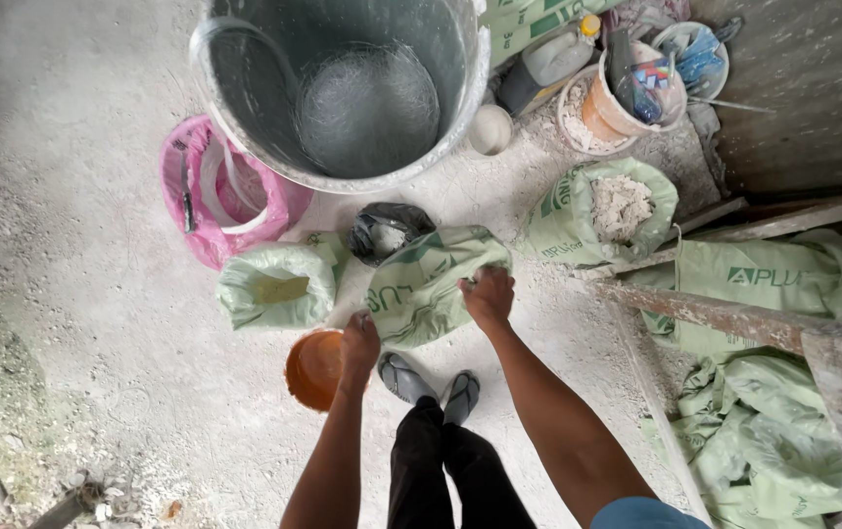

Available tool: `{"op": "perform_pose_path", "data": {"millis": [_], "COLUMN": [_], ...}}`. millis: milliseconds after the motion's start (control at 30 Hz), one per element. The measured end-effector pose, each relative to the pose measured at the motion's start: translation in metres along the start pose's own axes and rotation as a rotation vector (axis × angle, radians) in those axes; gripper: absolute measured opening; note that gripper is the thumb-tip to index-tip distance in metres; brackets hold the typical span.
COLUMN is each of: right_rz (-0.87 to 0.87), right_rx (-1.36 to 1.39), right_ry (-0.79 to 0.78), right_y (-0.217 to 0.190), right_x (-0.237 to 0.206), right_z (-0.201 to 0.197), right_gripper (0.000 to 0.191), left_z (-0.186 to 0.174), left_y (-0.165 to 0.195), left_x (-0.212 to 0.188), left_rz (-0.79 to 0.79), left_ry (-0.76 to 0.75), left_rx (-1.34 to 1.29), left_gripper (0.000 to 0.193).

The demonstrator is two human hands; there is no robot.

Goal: The person cuts open a green sack labeled APLUS GYPSUM and scoops white powder into a small orange bowl using their hands. The person then pours the powder from the bowl into a larger metal bucket.

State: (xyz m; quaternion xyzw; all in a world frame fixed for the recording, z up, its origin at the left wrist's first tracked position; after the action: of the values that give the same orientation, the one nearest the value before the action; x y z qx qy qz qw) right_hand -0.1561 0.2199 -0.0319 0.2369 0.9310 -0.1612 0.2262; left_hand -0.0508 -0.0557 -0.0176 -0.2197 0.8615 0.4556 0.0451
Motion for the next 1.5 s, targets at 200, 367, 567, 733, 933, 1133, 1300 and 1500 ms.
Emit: {"op": "perform_pose_path", "data": {"millis": [200, 367, 567, 733, 933, 1133, 1300, 1500], "right_rz": [-0.507, -0.479, -0.267, -0.178, -0.446, -0.571, -0.236, -0.002], "right_rx": [-0.212, -0.232, -0.386, -0.324, -0.022, 0.262, 0.523, 0.656], "right_ry": [0.1, 0.073, -0.244, -0.133, 0.243, 0.105, 0.031, -0.043], "right_y": [-0.026, -0.008, 0.015, 0.009, -0.06, -0.129, -0.146, -0.161], "right_x": [-0.011, 0.001, 0.008, -0.007, -0.076, -0.146, -0.183, -0.205], "right_z": [-0.017, -0.024, 0.002, -0.014, -0.027, 0.042, 0.116, 0.188], "right_gripper": [0.03, 0.036, 0.069, 0.054, 0.06, 0.048, 0.042, 0.038], "left_z": [0.004, -0.006, -0.029, -0.073, -0.141, -0.208, -0.259, -0.243], "left_y": [-0.002, 0.014, 0.006, -0.013, -0.066, -0.137, -0.203, -0.239], "left_x": [-0.016, -0.025, -0.05, -0.044, 0.015, 0.11, 0.226, 0.32], "left_rz": [-0.077, 0.015, 0.004, 0.037, 0.028, 0.126, 0.303, 0.526], "left_ry": [0.042, 0.14, 0.123, 0.178, 0.285, 0.223, 0.124, 0.002], "left_rx": [-0.012, -0.013, -0.035, 0.049, 0.014, -0.099, 0.118, 0.476], "left_gripper": [0.039, 0.037, 0.046, 0.058, 0.064, 0.064, 0.052, 0.036]}}
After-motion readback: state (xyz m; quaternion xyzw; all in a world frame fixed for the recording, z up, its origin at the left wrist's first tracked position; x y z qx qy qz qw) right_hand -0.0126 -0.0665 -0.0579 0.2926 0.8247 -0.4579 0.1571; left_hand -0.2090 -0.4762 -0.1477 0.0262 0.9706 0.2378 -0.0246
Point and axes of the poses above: each hand's wrist, its own x-axis towards the middle knuckle, its own z-axis out of the palm, y = z × x, the point moved 9 cm from there along x, towards the middle knuckle, and after that the axes turned 12 degrees about z, right-handed, at the moved point
